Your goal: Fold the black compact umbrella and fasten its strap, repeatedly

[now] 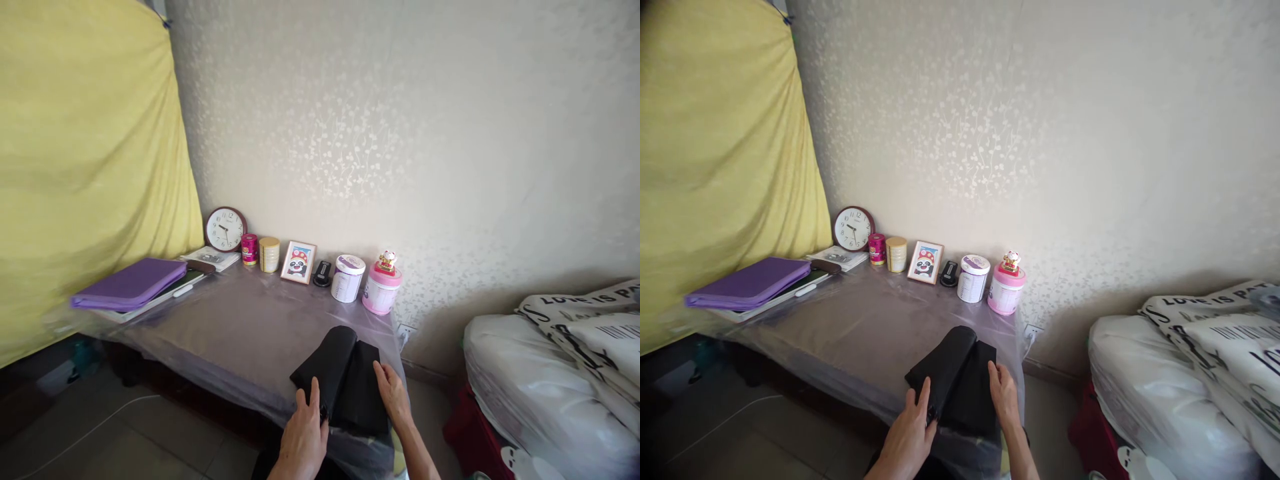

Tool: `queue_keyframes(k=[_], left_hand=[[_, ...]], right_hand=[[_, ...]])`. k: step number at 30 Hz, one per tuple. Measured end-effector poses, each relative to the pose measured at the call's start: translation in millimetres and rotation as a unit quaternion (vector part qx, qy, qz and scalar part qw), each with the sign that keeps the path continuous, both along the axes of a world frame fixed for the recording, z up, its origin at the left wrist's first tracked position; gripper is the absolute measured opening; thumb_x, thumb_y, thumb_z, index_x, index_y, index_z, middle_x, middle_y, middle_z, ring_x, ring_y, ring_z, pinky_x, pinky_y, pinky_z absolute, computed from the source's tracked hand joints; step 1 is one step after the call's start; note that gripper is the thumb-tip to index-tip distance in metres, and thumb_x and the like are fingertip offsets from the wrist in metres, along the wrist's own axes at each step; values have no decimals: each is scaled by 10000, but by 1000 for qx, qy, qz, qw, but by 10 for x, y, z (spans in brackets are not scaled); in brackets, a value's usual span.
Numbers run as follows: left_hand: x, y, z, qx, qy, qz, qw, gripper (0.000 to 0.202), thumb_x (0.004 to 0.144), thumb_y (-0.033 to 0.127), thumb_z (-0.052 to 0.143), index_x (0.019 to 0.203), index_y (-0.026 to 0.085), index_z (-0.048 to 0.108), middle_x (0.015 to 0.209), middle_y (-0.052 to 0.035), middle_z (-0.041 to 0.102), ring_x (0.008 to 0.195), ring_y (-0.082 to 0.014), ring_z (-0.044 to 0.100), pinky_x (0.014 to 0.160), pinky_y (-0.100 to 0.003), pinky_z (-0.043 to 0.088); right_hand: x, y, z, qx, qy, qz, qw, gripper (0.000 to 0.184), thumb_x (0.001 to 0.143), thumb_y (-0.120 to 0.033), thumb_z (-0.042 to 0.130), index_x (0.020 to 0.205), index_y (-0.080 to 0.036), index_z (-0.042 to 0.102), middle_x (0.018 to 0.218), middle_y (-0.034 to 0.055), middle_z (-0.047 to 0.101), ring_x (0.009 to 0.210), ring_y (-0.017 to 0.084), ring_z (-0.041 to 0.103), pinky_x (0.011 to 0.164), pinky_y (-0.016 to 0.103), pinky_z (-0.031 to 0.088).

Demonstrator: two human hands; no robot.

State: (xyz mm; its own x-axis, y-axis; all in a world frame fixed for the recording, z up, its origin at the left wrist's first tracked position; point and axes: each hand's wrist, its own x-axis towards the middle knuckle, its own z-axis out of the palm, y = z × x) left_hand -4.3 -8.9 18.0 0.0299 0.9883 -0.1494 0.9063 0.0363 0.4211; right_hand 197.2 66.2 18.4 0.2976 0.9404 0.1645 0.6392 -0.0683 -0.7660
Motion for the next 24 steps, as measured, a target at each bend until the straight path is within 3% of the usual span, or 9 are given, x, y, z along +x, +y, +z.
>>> queue_keyframes(k=[4,7,10,13,19,24], left_hand=[[-49,-3,-6,-17,-21,-9,1000,657,856,241,388,1403,173,30,1009,-113,598,862,-198,595,697,-259,397],[-84,12,-23,-24,-47,-17,998,652,870,283,370,1402,157,15,874,-80,636,831,-198,601,686,-262,388],[-98,28,-43,-25,-54,-13,998,654,874,294,362,1401,155,0,880,-80,636,820,-192,601,673,-257,383],[-94,29,-58,-28,-48,-12,998,669,868,281,368,1400,155,-17,894,-82,635,827,-194,597,681,-262,384],[-74,19,-29,-35,-36,-17,999,676,864,266,373,1396,131,-20,896,-87,644,825,-186,599,676,-251,388],[-51,12,21,-41,-12,-17,999,667,852,240,371,1397,123,5,913,-97,650,836,-195,605,688,-262,401]], right_hand=[[6,17,-43,23,-3,-3,1000,385,719,-561,402,613,-216,535,573,15,571,597,196,548,579,297,401],[55,16,-113,41,4,-9,999,367,707,-548,421,556,-222,496,531,-2,525,552,175,501,556,291,386],[63,-10,-106,46,33,-3,998,377,710,-550,431,547,-216,498,525,-9,505,546,166,484,546,281,387],[-12,-18,14,39,75,14,996,384,723,-554,436,596,-205,532,573,-3,543,587,173,514,549,269,398],[-292,109,282,67,116,58,989,370,746,-530,454,630,-189,539,587,-5,545,590,159,509,533,250,386],[-525,247,364,63,133,67,987,377,721,-529,475,723,-171,593,601,4,588,589,164,538,521,247,395]])
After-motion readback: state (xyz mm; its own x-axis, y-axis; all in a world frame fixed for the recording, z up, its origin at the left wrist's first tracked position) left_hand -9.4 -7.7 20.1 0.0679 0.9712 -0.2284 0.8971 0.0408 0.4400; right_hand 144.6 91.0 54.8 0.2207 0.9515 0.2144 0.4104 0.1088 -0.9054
